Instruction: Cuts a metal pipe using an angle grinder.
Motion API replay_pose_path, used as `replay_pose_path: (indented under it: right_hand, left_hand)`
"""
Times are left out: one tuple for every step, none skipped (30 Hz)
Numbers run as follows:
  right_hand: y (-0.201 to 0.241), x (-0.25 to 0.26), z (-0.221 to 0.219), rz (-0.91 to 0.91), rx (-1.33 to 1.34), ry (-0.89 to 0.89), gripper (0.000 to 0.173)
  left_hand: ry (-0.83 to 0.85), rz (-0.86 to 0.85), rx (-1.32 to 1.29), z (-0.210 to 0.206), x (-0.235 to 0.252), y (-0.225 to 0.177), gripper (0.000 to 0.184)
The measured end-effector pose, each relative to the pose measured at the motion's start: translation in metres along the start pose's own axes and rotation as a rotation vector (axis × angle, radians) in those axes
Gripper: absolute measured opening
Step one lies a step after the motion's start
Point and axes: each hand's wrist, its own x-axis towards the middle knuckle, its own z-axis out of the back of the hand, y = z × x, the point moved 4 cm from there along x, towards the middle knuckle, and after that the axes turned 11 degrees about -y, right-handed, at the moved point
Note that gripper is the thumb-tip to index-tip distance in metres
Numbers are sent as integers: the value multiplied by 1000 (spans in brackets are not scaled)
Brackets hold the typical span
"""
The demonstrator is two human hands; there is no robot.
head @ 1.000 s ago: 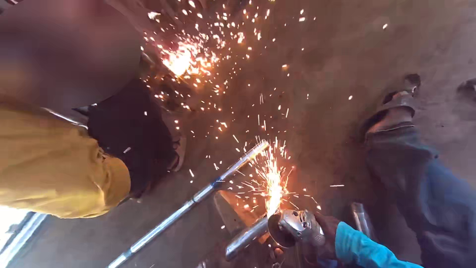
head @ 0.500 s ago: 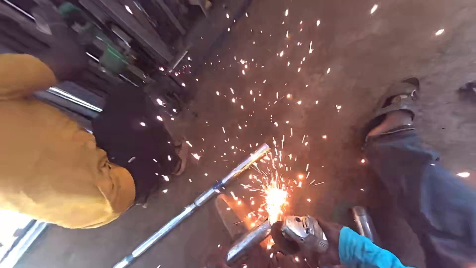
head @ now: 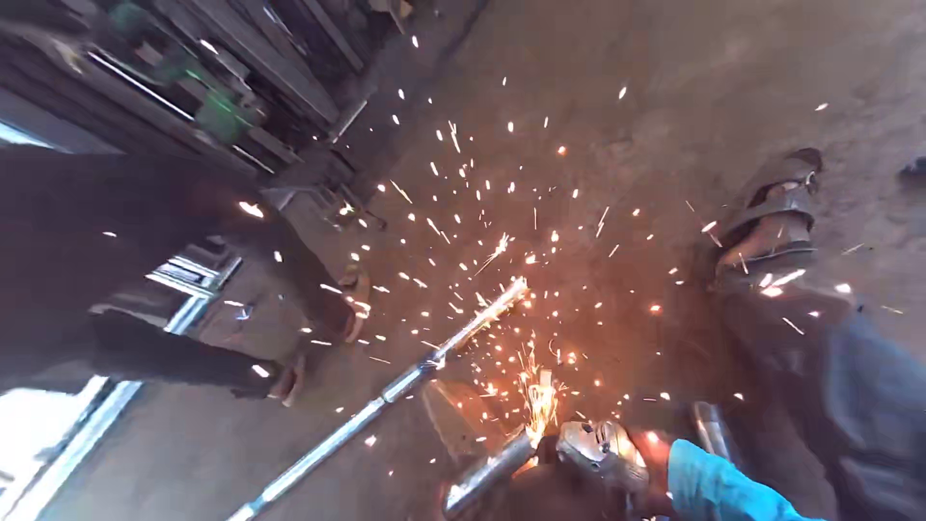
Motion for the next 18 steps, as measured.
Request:
replay_pose_path:
  right_hand:
    - [2,-1,2,-26,13,-7,71]
    - [2,0,3,-40,33,-31,75]
    - [0,2,2,-33,29,-59,87]
    - [-4,4,1,-33,-7,-71,99]
    - [-8,5,1,-35,-55,-69,106]
    - [-12,5,1,-43,-95,-57,110]
    - [-13,4,2,-52,-129,-48,109]
    - [-9,1,5,-67,-143,-40,107]
    - [-2,-3,8,-88,-147,-32,103]
    - [5,-6,10,-97,-133,-20,97]
    - [13,-8,13,-93,-119,4,92]
    - [11,-7,11,-34,-120,-11,86]
    - [7,-5,10,47,-94,-34,80]
    - [4,-5,10,112,-71,-58,78]
    - [4,-7,12,141,-85,-73,76]
    - [9,-13,17,116,-127,-67,74]
    - [18,-21,23,39,-174,-25,70]
    - [24,-26,27,-9,-202,16,72]
  left_hand:
    - [64,34,24,0,3,1,72]
    - [52,50,34,-1,2,1,76]
    - [2,24,42,-7,3,7,77]
    - [-22,0,49,-11,4,14,76]
    - [-45,-32,63,-13,4,17,76]
    - [-52,-80,86,-13,7,21,76]
    - [-44,-117,104,-16,10,28,77]
    - [-40,-119,95,-14,9,24,77]
    - [-114,-144,86,-12,6,18,73]
    - [-171,-156,71,-12,4,16,71]
    - [-188,-158,51,-15,5,17,70]
    - [-201,-142,57,-21,6,25,72]
    - [-134,-80,74,-21,5,26,75]
    - [-77,-43,82,-18,5,22,75]
    - [-51,-12,61,-13,3,16,75]
    - [-58,-10,52,-10,2,12,73]
    - [-47,10,47,-9,2,10,73]
    - [-73,14,54,-7,1,7,71]
